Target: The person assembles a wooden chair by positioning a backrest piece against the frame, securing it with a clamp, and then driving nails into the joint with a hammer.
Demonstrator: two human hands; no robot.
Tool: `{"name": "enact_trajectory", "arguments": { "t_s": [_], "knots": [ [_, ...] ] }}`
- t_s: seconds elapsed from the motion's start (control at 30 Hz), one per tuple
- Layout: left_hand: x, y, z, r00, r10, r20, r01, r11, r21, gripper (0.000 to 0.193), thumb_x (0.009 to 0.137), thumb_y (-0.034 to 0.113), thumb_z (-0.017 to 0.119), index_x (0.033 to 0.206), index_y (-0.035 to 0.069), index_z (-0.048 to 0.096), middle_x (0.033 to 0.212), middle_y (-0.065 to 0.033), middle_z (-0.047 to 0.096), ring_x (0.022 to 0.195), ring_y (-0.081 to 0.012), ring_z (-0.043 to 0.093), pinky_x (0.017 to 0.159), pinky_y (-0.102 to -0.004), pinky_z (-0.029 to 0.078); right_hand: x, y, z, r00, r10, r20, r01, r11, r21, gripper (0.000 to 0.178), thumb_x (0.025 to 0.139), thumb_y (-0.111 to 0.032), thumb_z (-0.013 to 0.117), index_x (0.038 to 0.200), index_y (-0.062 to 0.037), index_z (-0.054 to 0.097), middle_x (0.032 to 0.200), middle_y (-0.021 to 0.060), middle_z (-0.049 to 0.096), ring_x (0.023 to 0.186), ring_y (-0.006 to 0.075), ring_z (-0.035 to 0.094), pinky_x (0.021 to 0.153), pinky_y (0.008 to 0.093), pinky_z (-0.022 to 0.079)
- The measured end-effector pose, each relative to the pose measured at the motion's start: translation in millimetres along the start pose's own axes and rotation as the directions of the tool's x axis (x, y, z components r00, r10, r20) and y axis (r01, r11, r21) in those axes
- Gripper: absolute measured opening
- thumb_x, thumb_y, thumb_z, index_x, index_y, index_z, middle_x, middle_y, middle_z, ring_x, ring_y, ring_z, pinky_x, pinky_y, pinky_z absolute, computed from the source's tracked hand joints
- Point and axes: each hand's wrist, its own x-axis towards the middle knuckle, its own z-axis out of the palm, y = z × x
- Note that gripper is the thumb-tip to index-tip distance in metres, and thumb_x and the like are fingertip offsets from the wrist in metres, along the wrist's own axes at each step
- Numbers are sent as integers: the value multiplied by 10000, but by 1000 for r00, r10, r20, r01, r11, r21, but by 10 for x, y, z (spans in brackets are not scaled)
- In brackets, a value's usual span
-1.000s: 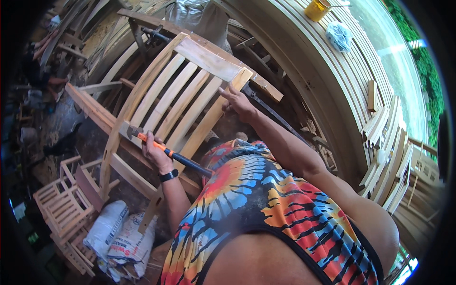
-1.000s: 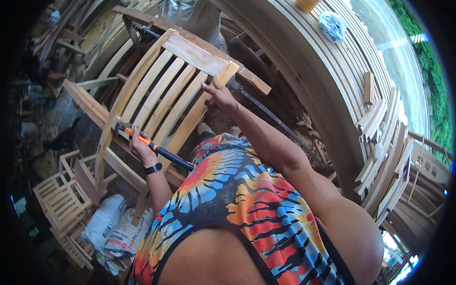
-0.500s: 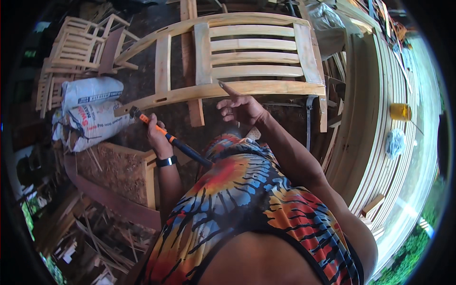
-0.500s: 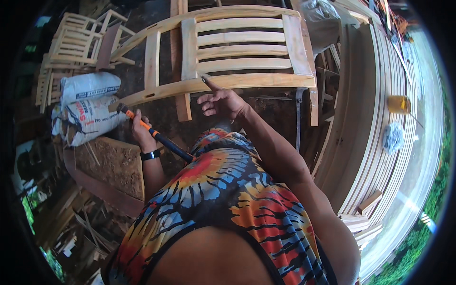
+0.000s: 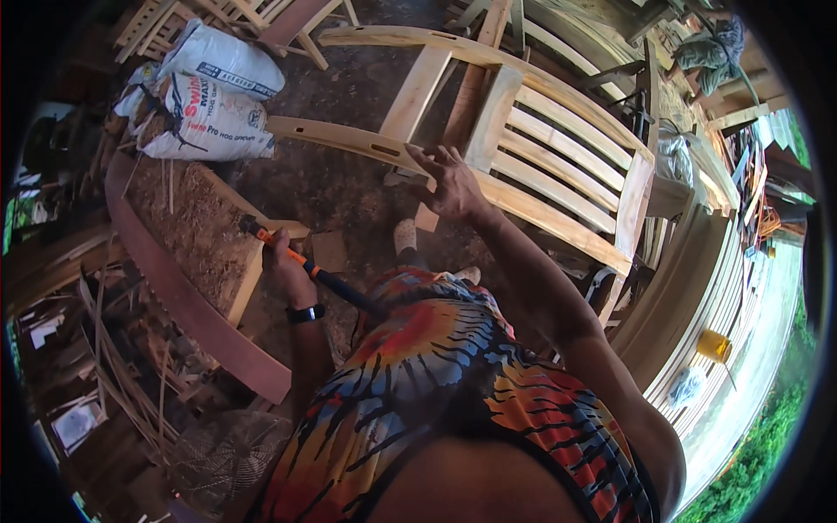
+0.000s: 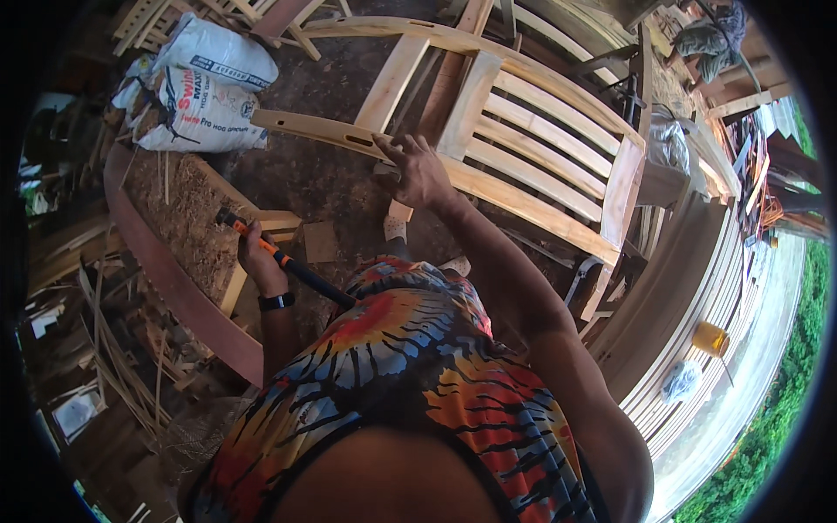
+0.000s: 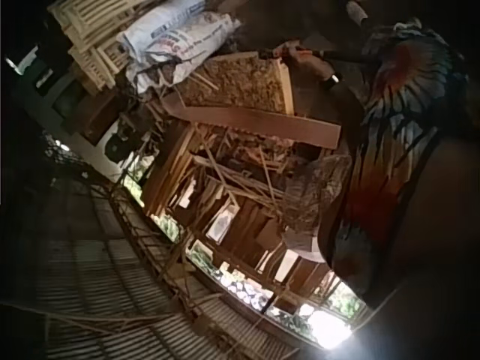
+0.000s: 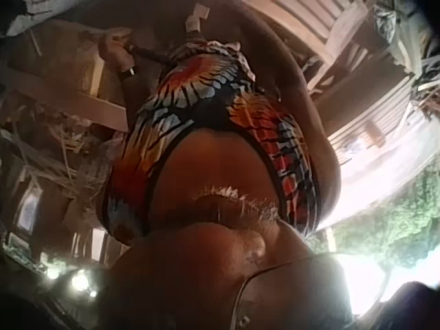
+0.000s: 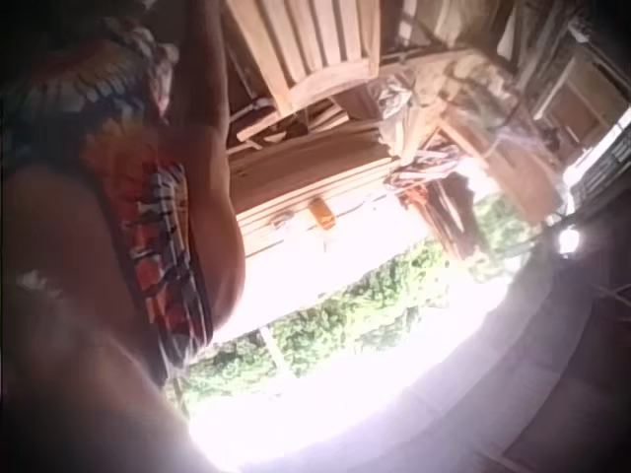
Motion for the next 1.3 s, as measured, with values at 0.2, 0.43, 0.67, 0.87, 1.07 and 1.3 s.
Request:
{"name": "enact_trajectory", "arguments": {
  "t_s": [0.2,0.43,0.67,0.87,1.07,1.3],
  "knots": [
    [438,283,98,998,-66,2,66,997,-28,305,920,298,697,1065,34,648,879,-16,574,794,-135,552,694,-281,448,475,155,184,992,-65,112,97,944,-316,786,875,-514,716,1568,-300,414,1657,186,265,1496,449,272,1210,607,226],
    [849,330,385,995,-85,49,89,993,-73,279,920,293,700,1010,38,631,839,-6,551,750,-121,533,673,-282,432,327,199,-85,977,-2,211,84,921,-379,769,865,-582,700,1541,-304,460,1646,141,327,1512,442,252,1209,656,198],
    [1239,240,509,989,-114,99,114,993,2,247,939,278,696,945,44,616,830,-4,549,753,-119,531,678,-276,425,607,-67,-200,925,105,366,100,861,-499,667,911,-605,635,1488,-283,544,1638,119,329,1539,390,193,1244,635,127],
    [1433,158,807,979,-124,161,127,992,-7,391,946,330,715,1148,1,654,955,-48,605,819,-124,567,725,-285,482,278,-178,-40,929,291,227,-142,850,-507,731,897,-545,680,1522,-216,491,1664,150,251,1561,412,113,1247,638,113],
    [921,193,1707,939,0,345,57,986,-157,423,970,374,701,1192,25,611,968,-48,642,788,-110,588,612,-252,453,-255,-731,-691,887,459,49,-452,885,-110,668,943,-525,632,1414,-53,594,1482,268,512,1396,470,453,1180,522,340],
    [-683,367,2724,398,27,917,1,1000,-29,297,1004,230,682,1172,34,534,986,-50,643,864,-126,643,695,-269,511,-661,-833,-1076,783,609,-129,-528,759,382,730,900,-195,735,1538,-26,426,1021,232,720,944,260,713,863,341,548]
  ]
}}
